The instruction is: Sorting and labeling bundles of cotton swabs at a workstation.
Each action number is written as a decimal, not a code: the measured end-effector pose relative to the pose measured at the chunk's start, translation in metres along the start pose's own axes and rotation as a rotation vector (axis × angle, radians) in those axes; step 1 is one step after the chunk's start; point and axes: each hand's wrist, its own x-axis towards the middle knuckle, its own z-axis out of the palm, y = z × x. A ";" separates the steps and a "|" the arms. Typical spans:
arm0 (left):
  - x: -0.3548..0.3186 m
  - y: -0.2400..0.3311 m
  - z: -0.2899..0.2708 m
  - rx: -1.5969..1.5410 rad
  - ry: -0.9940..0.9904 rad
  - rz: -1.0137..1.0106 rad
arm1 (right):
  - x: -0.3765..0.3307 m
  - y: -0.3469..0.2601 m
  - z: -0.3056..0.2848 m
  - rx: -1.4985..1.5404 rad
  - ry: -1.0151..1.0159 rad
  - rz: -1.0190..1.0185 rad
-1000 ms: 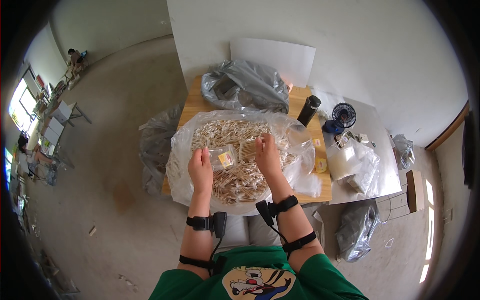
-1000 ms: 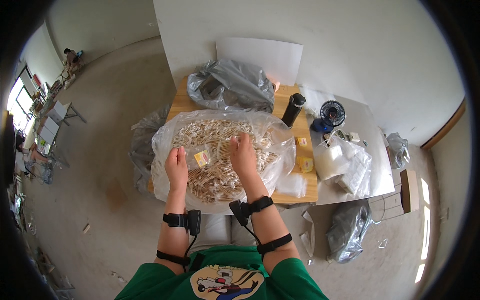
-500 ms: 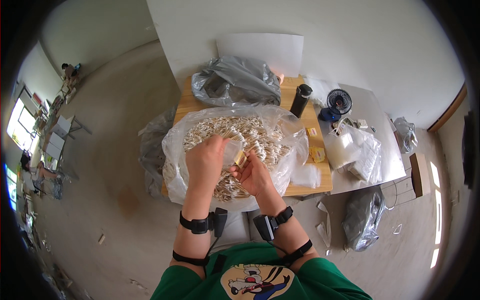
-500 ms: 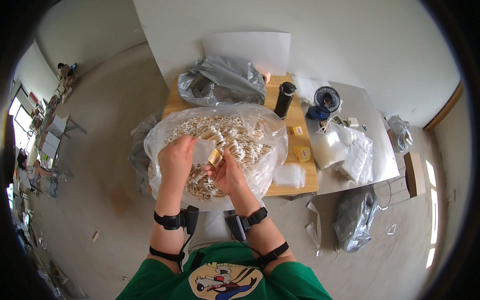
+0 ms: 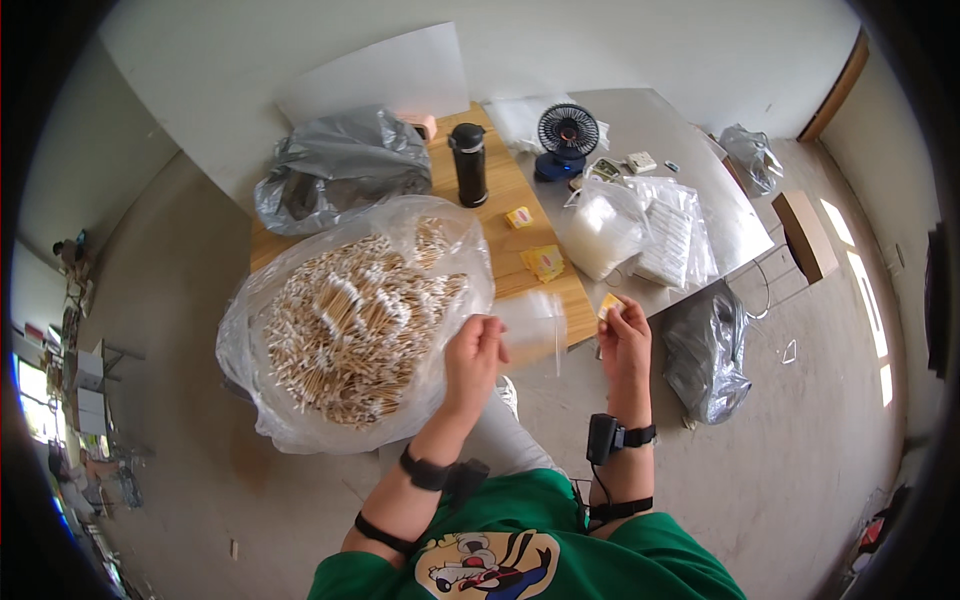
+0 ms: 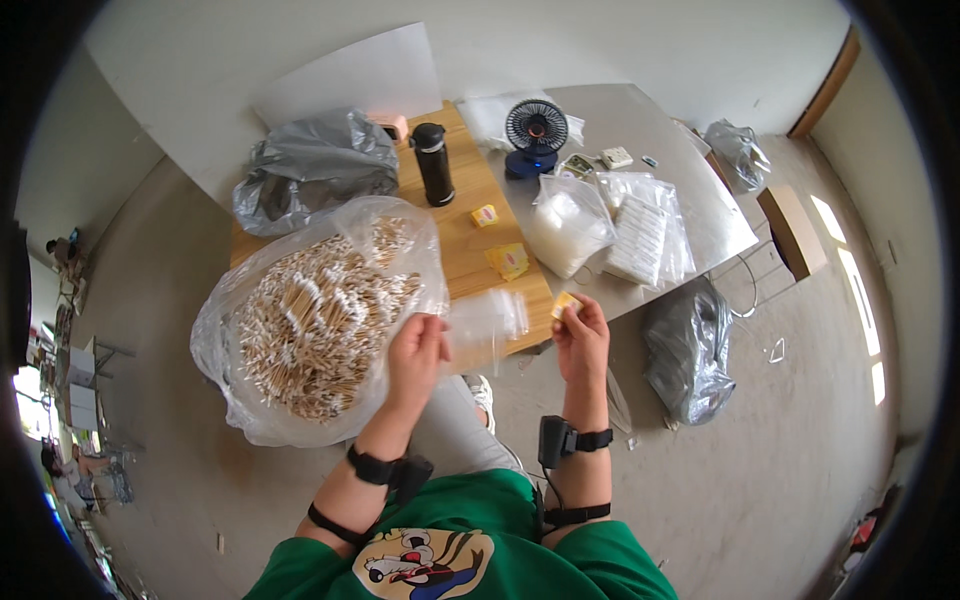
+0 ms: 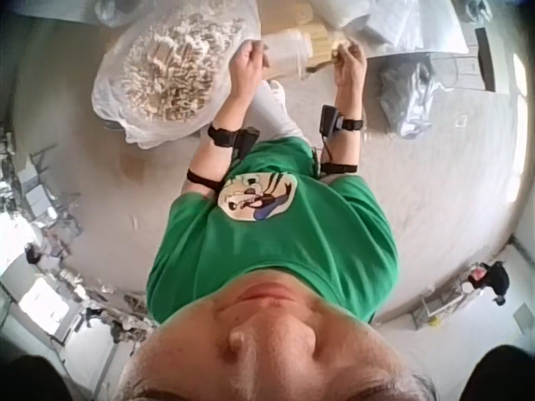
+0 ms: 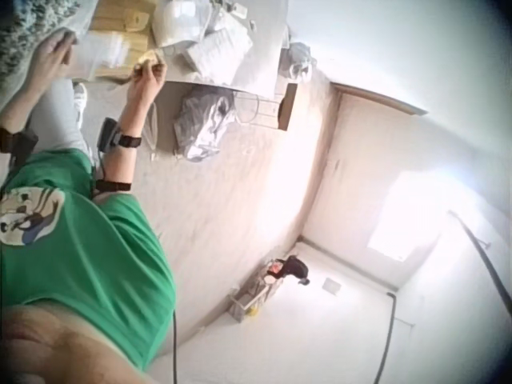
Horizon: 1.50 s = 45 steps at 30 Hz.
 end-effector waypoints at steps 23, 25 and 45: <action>0.063 -0.136 0.075 1.069 -0.118 0.306 | 0.141 0.091 0.016 -1.147 -0.165 -0.384; 0.062 -0.138 0.082 1.100 -0.150 0.275 | 0.154 0.097 0.018 -1.264 -0.176 -0.443; 0.062 -0.168 0.090 0.884 -0.046 0.157 | 0.113 0.111 0.001 -1.405 -0.139 -0.627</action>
